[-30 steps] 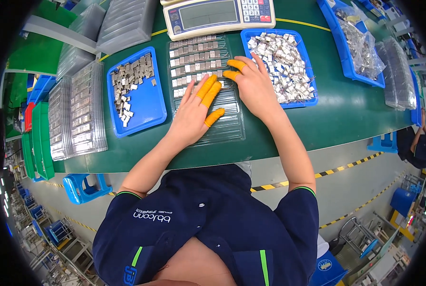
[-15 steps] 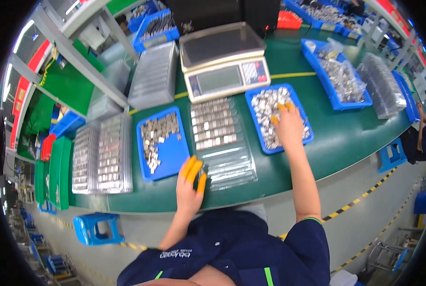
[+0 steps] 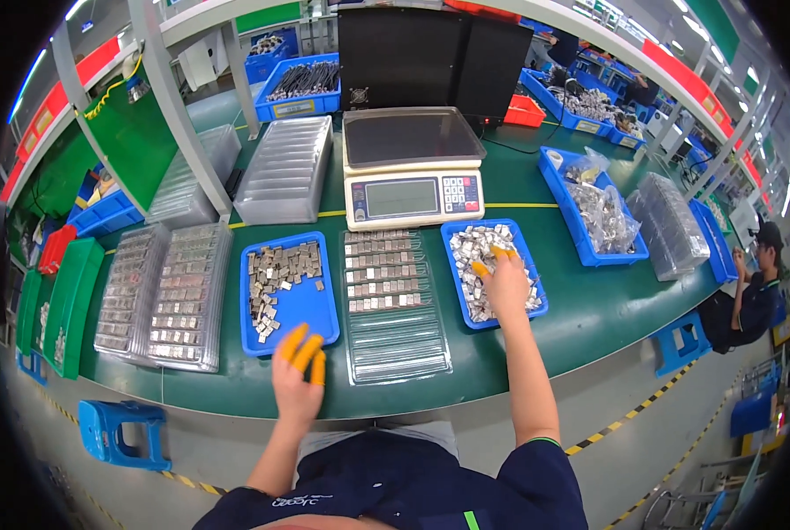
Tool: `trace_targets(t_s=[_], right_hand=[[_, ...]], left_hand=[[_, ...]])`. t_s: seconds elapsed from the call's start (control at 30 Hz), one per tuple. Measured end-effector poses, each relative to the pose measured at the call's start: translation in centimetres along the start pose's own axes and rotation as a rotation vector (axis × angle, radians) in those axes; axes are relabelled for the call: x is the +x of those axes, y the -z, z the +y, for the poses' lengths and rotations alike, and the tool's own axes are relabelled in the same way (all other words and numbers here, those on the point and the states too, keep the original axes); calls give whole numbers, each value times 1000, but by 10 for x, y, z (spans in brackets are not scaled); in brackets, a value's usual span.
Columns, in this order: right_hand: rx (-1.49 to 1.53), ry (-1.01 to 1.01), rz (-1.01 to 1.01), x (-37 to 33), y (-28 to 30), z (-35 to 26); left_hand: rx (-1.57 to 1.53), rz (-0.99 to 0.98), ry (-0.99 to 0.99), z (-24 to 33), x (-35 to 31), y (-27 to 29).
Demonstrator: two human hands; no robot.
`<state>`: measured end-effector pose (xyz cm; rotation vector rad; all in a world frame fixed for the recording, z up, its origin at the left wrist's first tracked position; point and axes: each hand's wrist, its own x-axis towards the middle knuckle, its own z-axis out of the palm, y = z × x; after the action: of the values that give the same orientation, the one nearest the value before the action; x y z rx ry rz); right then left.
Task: The person sorts small electronic components by hand from a bulk tray into a grid-style organizer.
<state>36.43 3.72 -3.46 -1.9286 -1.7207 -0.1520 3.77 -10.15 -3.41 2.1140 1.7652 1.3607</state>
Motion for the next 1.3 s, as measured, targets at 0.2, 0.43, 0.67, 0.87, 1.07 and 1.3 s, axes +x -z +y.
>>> trace_targets(t_s=[0.2, 0.43, 0.67, 0.87, 1.07, 1.3], right_hand=[[53, 15, -209, 21, -9, 4], [117, -64, -86, 23, -5, 1], [171, -96, 5, 14, -12, 13], [286, -182, -22, 18, -8, 23], [378, -162, 73, 21, -13, 21], [271, -252, 64, 11, -8, 13]], left_hand=[[263, 56, -54, -70, 49, 7], [311, -2, 123, -96, 85, 8], [360, -110, 127, -111, 114, -6], [308, -146, 166, -104, 125, -13], [251, -19, 162, -109, 121, -17], [-434, 15, 286, -73, 112, -8]])
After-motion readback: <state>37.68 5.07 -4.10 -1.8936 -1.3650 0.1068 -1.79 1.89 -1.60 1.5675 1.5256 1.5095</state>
